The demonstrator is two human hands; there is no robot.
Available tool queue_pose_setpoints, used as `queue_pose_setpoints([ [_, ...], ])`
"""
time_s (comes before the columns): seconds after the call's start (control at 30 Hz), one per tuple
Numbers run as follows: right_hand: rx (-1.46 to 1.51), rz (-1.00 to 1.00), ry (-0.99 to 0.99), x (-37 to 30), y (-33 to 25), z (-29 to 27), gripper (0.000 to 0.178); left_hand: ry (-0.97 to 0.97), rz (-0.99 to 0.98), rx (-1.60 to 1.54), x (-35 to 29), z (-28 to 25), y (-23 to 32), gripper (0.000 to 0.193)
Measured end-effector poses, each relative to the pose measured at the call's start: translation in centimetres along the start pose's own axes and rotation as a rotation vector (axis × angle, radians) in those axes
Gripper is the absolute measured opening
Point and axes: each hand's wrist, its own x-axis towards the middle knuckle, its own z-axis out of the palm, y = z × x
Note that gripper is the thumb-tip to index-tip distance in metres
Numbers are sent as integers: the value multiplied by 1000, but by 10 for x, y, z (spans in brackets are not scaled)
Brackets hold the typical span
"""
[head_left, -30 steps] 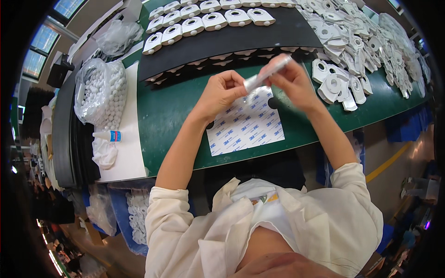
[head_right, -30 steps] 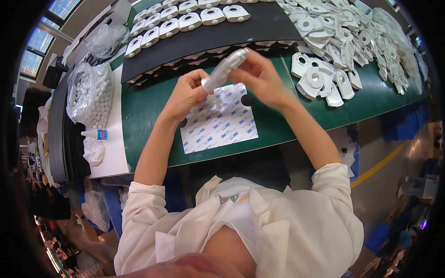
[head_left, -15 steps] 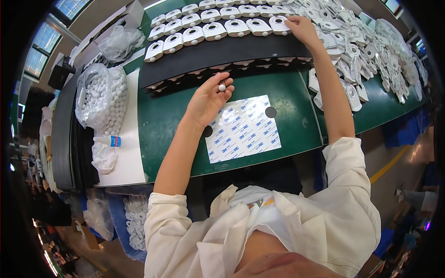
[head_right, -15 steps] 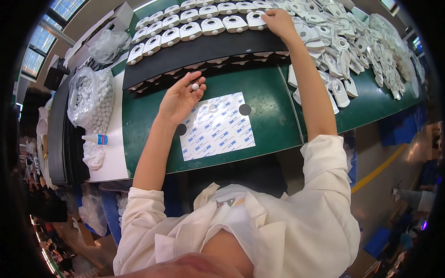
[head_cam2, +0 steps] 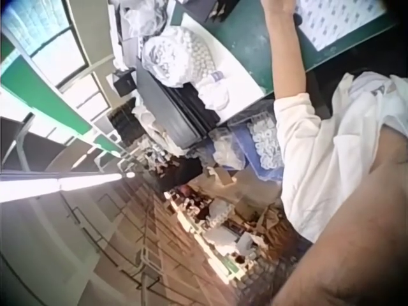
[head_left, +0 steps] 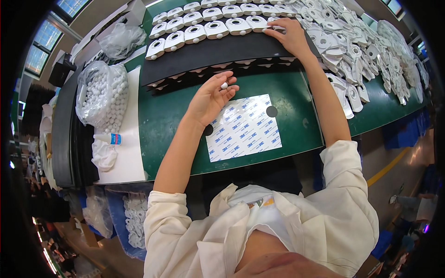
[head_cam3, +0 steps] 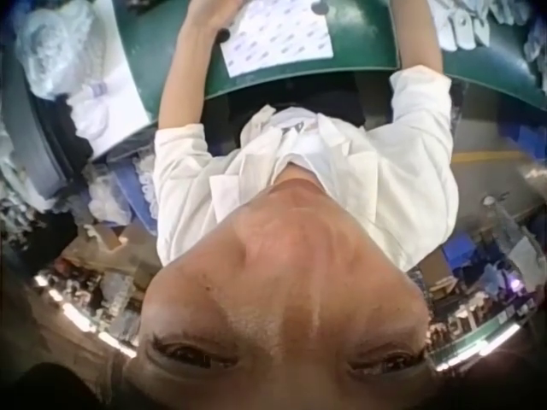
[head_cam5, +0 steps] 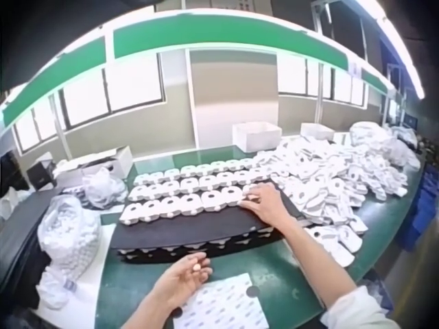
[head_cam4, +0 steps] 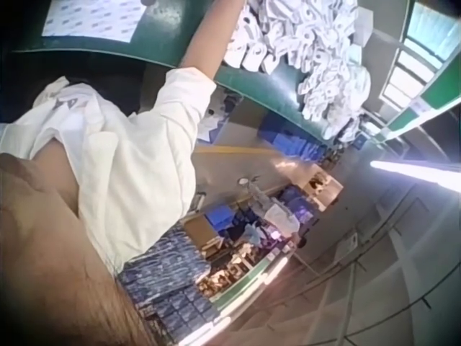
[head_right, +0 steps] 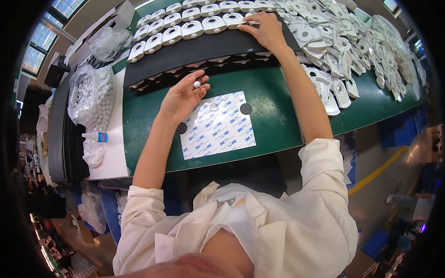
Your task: Assembling small white plastic and metal components at a factory workbench using an adhesive tube.
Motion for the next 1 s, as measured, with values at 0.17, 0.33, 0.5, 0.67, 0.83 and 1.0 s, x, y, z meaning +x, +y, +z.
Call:
queue_pose_setpoints([
  [0.17,143,-18,98,-1,17,-9,32,24,17,28,-3,5,1,30],
  [0.33,50,172,19,-11,66,-55,25,31,43,61,-3,6,2,28],
  [0.5,-232,53,-453,-29,110,-95,29,-46,5,114,-1,5,1,25],
  [0.67,-274,32,-469,-49,102,-128,35,-5,9,152,-6,7,1,24],
  [0.83,-86,181,-486,-55,113,-146,41,41,12,163,-8,6,4,26],
  [1.0,-131,266,-380,-65,99,-156,38,-97,73,88,0,1,3,28],
])
